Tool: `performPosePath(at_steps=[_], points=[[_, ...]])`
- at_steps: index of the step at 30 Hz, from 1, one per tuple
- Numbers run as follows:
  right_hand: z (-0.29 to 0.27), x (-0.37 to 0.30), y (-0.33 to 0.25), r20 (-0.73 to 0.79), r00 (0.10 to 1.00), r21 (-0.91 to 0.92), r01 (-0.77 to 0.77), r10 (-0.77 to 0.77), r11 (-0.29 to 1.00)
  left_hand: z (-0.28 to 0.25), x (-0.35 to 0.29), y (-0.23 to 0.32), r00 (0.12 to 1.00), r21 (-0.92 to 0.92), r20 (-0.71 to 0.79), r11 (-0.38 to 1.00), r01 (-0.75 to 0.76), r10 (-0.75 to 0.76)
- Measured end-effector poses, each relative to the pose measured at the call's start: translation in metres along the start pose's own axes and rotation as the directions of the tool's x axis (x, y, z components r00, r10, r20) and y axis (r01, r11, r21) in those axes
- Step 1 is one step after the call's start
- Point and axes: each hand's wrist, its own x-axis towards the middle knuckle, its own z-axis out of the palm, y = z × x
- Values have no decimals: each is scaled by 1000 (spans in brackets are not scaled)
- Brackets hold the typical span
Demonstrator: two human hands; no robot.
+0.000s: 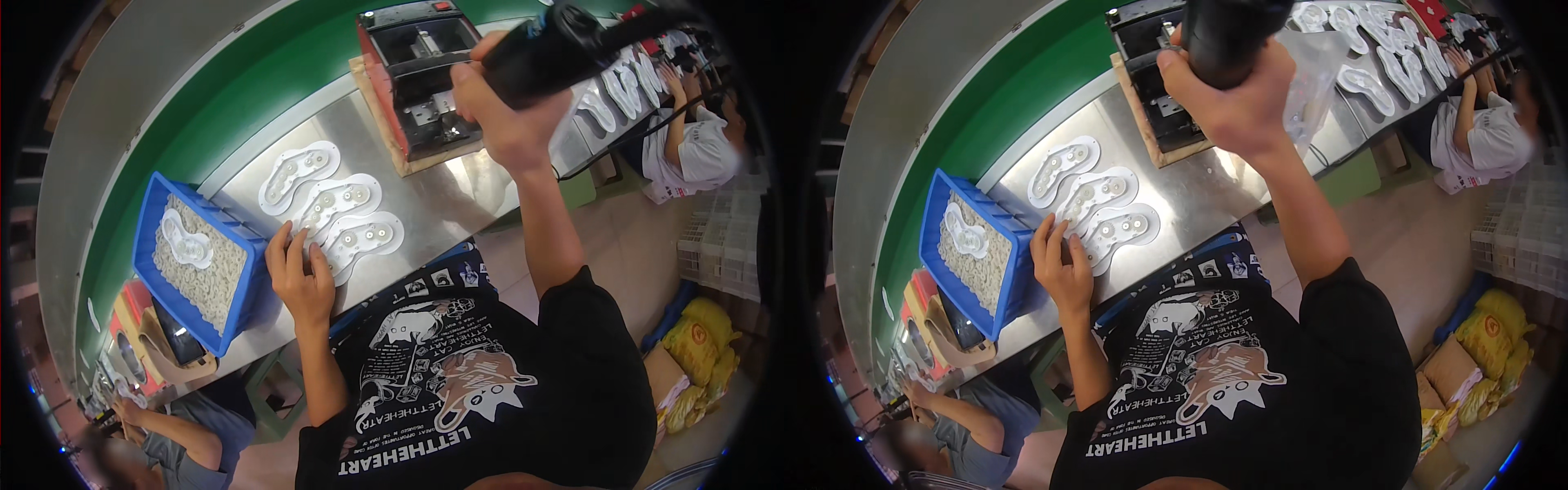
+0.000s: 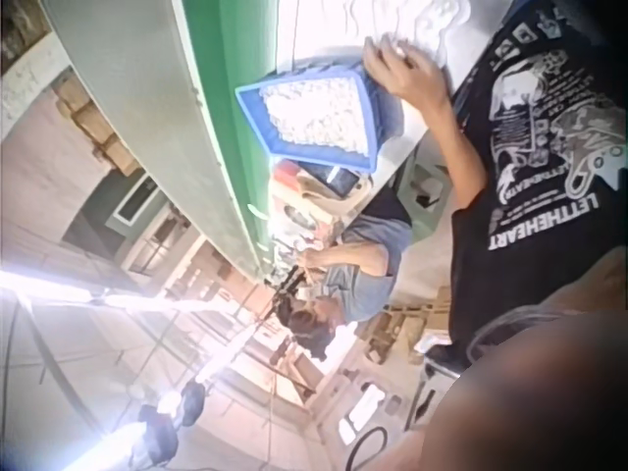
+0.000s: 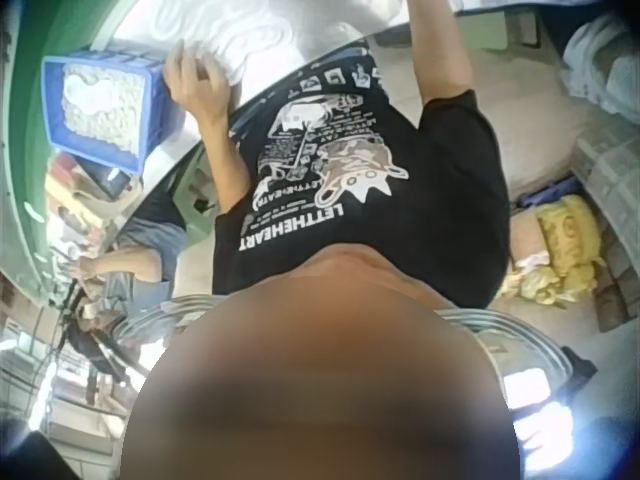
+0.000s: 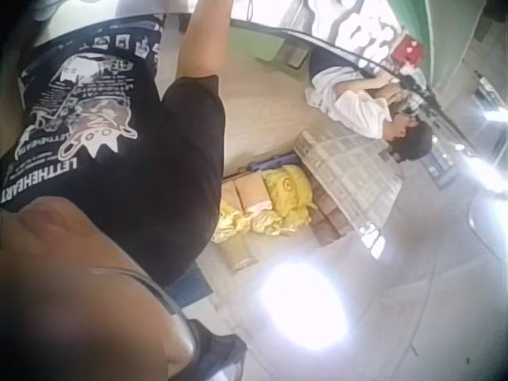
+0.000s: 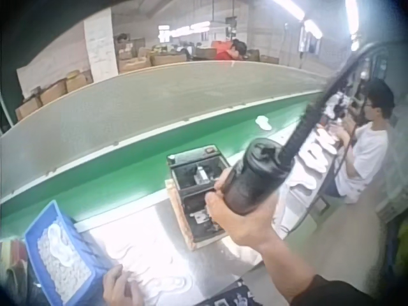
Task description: Assembling white plastic component housings by inserting small parts and fastening them with an electric screwdriver.
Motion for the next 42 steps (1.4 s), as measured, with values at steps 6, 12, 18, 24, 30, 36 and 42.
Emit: performPosePath(at_steps=[6, 12, 18, 24, 30, 36, 42], points=[[39, -28, -23, 111, 990, 122, 77, -91, 990, 3, 1, -3, 996, -13, 50, 997, -77, 77], [120, -49, -13, 177, 984, 224, -53, 13, 973, -1, -2, -4, 998, -100, 62, 995, -25, 32], [154, -63, 3, 329, 929, 180, -235, 167, 955, -2, -2, -10, 995, -113, 66, 991, -70, 78], [168, -68, 14, 309, 930, 195, -265, 197, 944, -2, -5, -15, 997, -116, 52, 992, -43, 49], [167, -76, 30, 287, 947, 140, -193, 147, 971, -2, -3, -14, 998, -137, 45, 990, -25, 31], [165, -79, 35, 333, 942, 141, -91, 39, 986, 1, -4, -18, 998, -130, 46, 991, -36, 42], [157, -77, 35, 480, 871, 97, 68, -106, 993, 2, -4, -14, 997, -114, 62, 993, -44, 51]])
